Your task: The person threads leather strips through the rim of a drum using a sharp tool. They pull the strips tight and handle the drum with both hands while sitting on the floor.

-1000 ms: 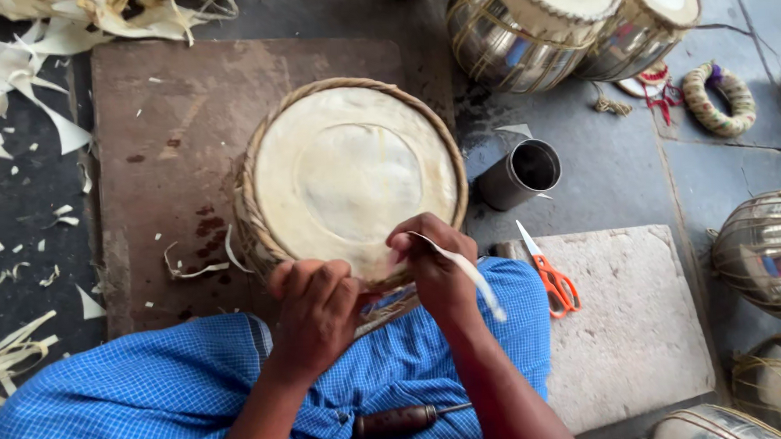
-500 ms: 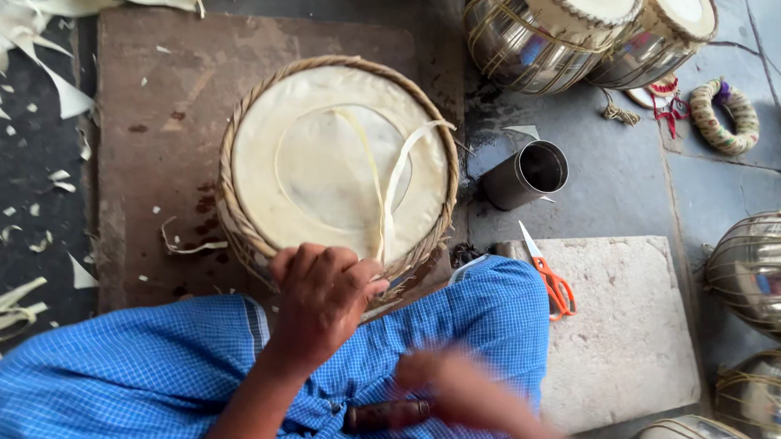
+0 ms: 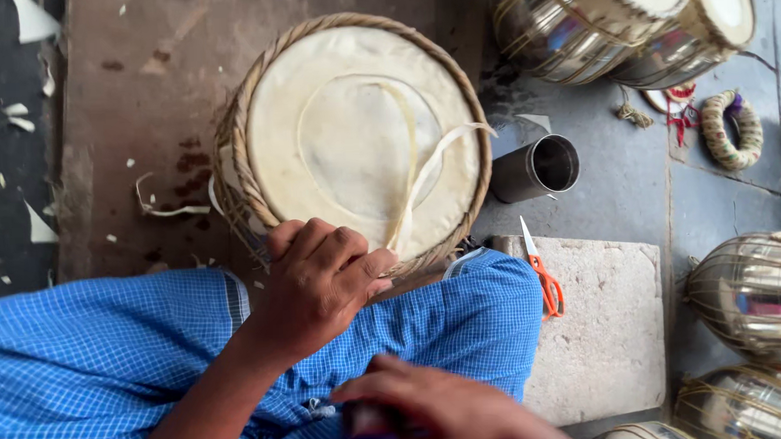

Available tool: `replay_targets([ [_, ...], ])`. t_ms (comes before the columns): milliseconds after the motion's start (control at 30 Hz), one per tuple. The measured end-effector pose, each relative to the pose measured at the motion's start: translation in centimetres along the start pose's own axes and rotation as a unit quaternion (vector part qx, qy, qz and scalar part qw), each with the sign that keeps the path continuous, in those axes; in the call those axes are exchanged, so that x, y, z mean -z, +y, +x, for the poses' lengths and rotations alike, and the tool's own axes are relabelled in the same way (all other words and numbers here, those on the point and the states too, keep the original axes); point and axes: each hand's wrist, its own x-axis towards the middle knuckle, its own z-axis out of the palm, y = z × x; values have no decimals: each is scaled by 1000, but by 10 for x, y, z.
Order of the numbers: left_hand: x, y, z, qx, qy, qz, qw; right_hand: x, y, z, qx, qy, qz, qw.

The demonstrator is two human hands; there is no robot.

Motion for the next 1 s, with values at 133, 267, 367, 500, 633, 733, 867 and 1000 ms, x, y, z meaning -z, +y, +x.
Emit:
replay_targets([
  [133, -5, -5, -6, -11, 10, -5, 1000, 49, -30, -32, 178, 227, 15, 957],
  [267, -6, -5, -9, -9, 10, 0, 1000, 92, -44, -19, 281, 580, 456, 613],
  [367, -7, -6, -10, -14, 19, 5, 1000, 111, -33, 1, 323, 639, 238, 656],
  [500, -8, -9, -12, -16, 14, -5, 1000, 119, -9, 13, 338, 635, 247, 650],
  [633, -8, -9, -14, -11, -2, 3, 1000, 118, 1, 11, 336, 591, 304, 668],
  [733, -8, -9, -15, -13, -5, 1, 1000, 124, 4, 17, 366, 533, 350, 677],
  [867, -8, -11, -15, -17, 1, -5, 1000, 138, 4, 23, 417, 427, 328, 733],
  [1000, -8, -11, -15, -21, -1, -14, 1000, 139, -10, 5, 397, 425, 267, 768],
])
